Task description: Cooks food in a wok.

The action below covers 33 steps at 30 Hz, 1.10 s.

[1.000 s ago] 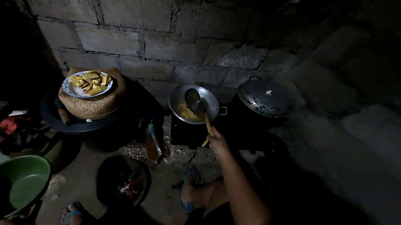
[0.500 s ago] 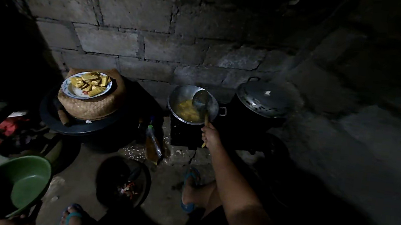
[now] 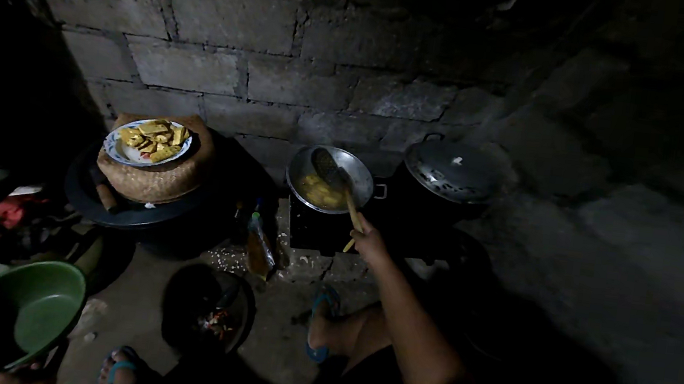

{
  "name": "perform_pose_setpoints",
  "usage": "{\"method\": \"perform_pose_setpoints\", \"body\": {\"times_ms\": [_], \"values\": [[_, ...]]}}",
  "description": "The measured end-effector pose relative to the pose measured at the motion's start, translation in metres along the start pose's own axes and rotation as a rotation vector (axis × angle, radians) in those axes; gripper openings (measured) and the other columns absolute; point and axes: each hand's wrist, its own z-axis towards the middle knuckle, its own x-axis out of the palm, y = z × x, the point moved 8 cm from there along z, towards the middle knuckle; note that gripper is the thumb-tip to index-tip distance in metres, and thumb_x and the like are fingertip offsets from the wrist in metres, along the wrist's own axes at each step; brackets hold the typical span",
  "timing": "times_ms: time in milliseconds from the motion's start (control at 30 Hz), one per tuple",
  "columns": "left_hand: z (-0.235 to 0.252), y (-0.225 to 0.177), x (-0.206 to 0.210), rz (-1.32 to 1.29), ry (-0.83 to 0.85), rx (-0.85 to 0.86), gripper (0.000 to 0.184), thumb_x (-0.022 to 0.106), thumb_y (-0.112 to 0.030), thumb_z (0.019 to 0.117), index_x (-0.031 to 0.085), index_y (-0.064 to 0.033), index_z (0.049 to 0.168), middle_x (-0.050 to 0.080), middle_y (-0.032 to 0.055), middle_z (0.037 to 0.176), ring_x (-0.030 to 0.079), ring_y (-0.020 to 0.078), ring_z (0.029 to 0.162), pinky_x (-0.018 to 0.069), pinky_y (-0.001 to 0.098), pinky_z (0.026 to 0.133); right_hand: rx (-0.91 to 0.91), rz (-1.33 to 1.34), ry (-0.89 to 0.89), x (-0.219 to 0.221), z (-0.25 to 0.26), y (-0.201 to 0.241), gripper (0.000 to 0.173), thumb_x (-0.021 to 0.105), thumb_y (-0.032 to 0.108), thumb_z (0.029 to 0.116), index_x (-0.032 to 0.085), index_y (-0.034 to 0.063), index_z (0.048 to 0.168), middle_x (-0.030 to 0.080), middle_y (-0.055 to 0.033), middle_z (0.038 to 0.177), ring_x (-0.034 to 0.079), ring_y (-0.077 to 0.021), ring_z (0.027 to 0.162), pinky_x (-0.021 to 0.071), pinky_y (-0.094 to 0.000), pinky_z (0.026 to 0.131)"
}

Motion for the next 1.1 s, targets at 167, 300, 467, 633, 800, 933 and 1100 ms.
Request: {"method": "perform_pose_setpoints", "body": {"times_ms": [167, 300, 467, 633, 800, 933, 1100], "values": [[0.002, 0.001, -0.002, 0.002, 0.002, 0.0, 0.052, 0.037, -0.058, 0.1048, 0.048, -0.0177, 0.136, 0.057, 0.0086, 0.116, 0.059, 0.0224, 0.1, 0.0521, 0.0494, 0.082, -0.029, -0.199, 0.056, 0.014, -0.009, -0.001, 0.06, 0.048, 0.011, 0.1072, 0.029, 0.0155, 0.164, 0.046, -0.0179, 0.158, 0.051, -0.0323, 0.14, 0.0429, -0.0504, 0.114], [0.001, 0.0, -0.003, 0.002, 0.01, -0.007, 0.051, 0.037, -0.057, 0.1047, 0.047, -0.0177, 0.136, 0.056, 0.0079, 0.116, 0.059, 0.0219, 0.1, 0.0519, 0.049, 0.083, -0.039, -0.285, -0.04, 0.009, 0.006, 0.005, 0.059, 0.046, 0.013, 0.108, 0.028, 0.0149, 0.164, 0.052, -0.0205, 0.152, 0.053, -0.0354, 0.139, 0.042, -0.0522, 0.115], [0.0, -0.001, -0.001, 0.002, 0.016, -0.006, 0.051, 0.038, -0.058, 0.1045, 0.048, -0.0183, 0.136, 0.057, 0.0079, 0.117, 0.059, 0.0217, 0.101, 0.052, 0.0485, 0.084, 0.016, -0.125, -0.099, -0.002, 0.026, 0.012, 0.056, 0.047, 0.013, 0.1084, 0.031, 0.0115, 0.163, 0.053, -0.0244, 0.149, 0.055, -0.0372, 0.134, 0.0439, -0.0526, 0.112], [0.0, -0.001, 0.0, 0.019, 0.004, -0.008, 0.047, 0.036, -0.058, 0.1053, 0.05, -0.018, 0.125, 0.056, 0.0047, 0.101, 0.058, 0.0185, 0.085, 0.0528, 0.0441, 0.075, 0.059, 0.016, -0.067, 0.008, 0.046, 0.001, 0.055, 0.05, 0.011, 0.1064, 0.036, 0.0096, 0.16, 0.058, -0.0246, 0.137, 0.063, -0.031, 0.103, 0.0516, -0.0457, 0.09], [0.001, -0.002, 0.0, 0.026, 0.01, 0.0, 0.049, 0.036, -0.058, 0.105, 0.049, -0.0188, 0.132, 0.057, 0.0057, 0.108, 0.059, 0.0185, 0.091, 0.0525, 0.0439, 0.078, 0.056, -0.015, -0.068, 0.005, 0.027, 0.013, 0.054, 0.05, 0.009, 0.1053, 0.04, 0.0101, 0.158, 0.059, -0.0232, 0.136, 0.063, -0.0308, 0.104, 0.0514, -0.0466, 0.09], [0.006, 0.002, 0.0, 0.033, 0.01, -0.001, 0.053, 0.038, -0.058, 0.1047, 0.045, -0.0193, 0.14, 0.055, 0.0085, 0.121, 0.058, 0.0222, 0.101, 0.0514, 0.0479, 0.084, 0.033, -0.004, -0.112, -0.003, 0.019, 0.021, 0.058, 0.048, 0.012, 0.1076, 0.03, 0.0102, 0.163, 0.055, -0.0254, 0.142, 0.063, -0.0346, 0.111, 0.051, -0.0491, 0.095], [0.005, 0.001, 0.002, 0.015, 0.001, 0.0, 0.048, 0.038, -0.056, 0.105, 0.049, -0.0182, 0.131, 0.056, 0.0059, 0.107, 0.058, 0.0192, 0.09, 0.0523, 0.0446, 0.077, 0.026, -0.023, 0.001, 0.013, 0.022, 0.018, 0.056, 0.051, 0.011, 0.1057, 0.038, 0.0136, 0.16, 0.058, -0.0214, 0.137, 0.061, -0.0271, 0.095, 0.0513, -0.0431, 0.084]]}}
